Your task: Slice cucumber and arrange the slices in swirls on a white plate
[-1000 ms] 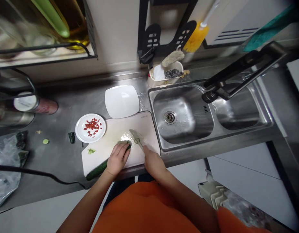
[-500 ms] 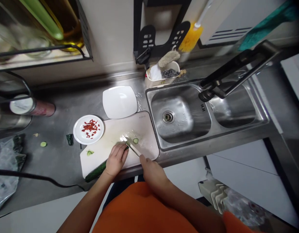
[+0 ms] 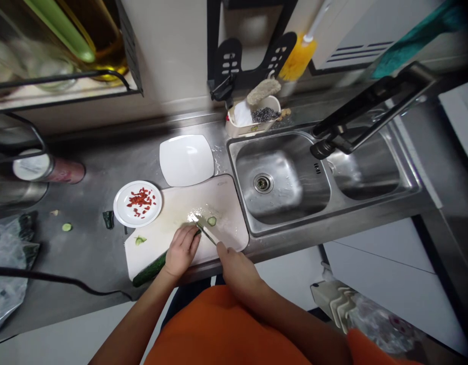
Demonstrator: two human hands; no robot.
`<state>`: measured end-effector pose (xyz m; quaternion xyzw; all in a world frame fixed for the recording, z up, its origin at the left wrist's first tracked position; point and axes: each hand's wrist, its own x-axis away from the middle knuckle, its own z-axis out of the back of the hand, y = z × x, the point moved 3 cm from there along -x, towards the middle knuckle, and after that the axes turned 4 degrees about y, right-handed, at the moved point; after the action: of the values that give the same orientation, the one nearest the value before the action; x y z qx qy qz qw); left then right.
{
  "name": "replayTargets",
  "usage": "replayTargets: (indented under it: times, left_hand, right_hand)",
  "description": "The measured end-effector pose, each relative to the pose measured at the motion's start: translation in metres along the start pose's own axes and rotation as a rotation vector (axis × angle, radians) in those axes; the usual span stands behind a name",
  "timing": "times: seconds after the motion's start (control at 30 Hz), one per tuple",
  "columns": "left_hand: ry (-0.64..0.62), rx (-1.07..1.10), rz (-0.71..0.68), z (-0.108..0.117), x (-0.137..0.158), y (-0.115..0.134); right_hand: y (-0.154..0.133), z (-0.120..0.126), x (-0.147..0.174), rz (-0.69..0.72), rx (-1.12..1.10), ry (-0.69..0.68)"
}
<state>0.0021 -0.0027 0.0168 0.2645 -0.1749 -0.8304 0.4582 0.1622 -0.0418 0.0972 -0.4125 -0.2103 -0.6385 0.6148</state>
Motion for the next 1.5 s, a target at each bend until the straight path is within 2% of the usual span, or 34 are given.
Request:
replayTargets:
  times: [0.5,0.93,1.23,1.5]
  left_hand:
    - [-0.032,0.019,0.006,-0.001,-0.001,-0.001]
    - [-0.031,0.029,0.007,-0.001,0.001,-0.001]
    - [-0.022,0.047,0.012,-0.002,0.002,-0.003]
    - [-0.009,0.029,0.024,-0.001,0.001,-0.003]
  right_hand:
    - [-0.007,-0.005,-0.016,0.030,0.017,0.063]
    - [-0.009,-0.017,-0.047,0.052,-0.044,0.154]
    - [0.020,-0.007,-0.036,-0.017,-0.110,0.149]
    - [0.003,-0.003,-0.008,0.009,-0.003,0.101]
